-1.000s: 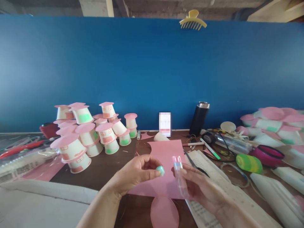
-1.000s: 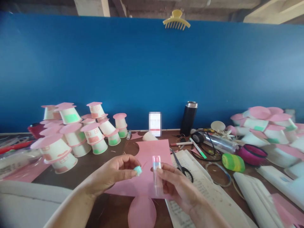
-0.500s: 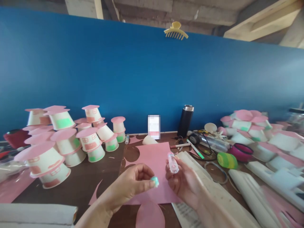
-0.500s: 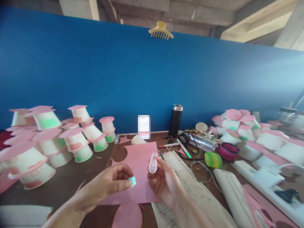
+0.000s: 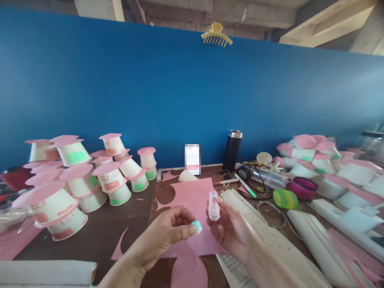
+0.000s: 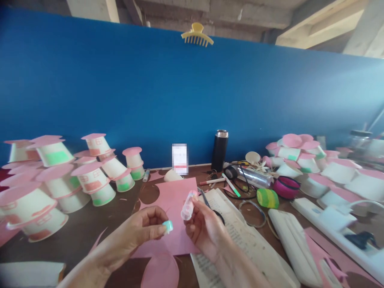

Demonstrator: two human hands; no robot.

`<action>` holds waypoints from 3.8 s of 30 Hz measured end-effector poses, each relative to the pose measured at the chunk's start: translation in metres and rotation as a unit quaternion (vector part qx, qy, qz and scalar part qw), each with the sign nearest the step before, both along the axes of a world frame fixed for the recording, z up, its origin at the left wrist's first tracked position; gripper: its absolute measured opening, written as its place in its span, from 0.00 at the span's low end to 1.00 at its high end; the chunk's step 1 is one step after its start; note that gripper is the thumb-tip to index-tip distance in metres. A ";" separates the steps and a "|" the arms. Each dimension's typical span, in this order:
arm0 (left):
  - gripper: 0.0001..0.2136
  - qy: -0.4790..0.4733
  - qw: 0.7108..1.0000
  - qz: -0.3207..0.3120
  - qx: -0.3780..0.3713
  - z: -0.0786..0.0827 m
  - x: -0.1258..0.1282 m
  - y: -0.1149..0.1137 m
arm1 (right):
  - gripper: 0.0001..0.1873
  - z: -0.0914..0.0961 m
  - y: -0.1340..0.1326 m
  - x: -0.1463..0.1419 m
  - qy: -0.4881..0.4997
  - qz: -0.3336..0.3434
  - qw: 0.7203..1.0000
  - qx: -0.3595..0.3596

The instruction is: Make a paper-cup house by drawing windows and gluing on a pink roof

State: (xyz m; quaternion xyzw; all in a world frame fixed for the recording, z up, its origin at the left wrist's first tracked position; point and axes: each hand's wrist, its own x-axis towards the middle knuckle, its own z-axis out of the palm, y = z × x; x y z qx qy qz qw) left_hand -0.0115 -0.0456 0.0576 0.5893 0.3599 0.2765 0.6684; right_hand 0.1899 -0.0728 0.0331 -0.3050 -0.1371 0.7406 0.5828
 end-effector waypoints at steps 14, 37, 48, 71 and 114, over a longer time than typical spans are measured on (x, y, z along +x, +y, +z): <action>0.15 0.010 1.000 0.017 -0.017 0.005 0.007 -0.006 | 0.12 -0.010 0.002 -0.001 -0.065 -0.018 0.998 0.003; 0.24 -0.020 0.996 -0.033 -0.074 0.000 0.006 -0.008 | 0.10 -0.012 -0.005 -0.007 -0.140 0.009 0.987 0.078; 0.23 -0.021 0.996 -0.037 -0.083 0.001 0.004 -0.008 | 0.09 -0.014 -0.006 -0.005 -0.152 0.019 0.984 0.093; 0.25 -0.041 0.986 0.049 -0.151 -0.008 0.008 -0.005 | 0.12 -0.012 -0.005 -0.005 -0.177 -0.022 0.982 0.062; 0.12 0.530 0.718 0.214 0.398 -0.017 -0.008 0.009 | 0.12 -0.015 0.000 0.000 -0.149 -0.100 0.983 0.044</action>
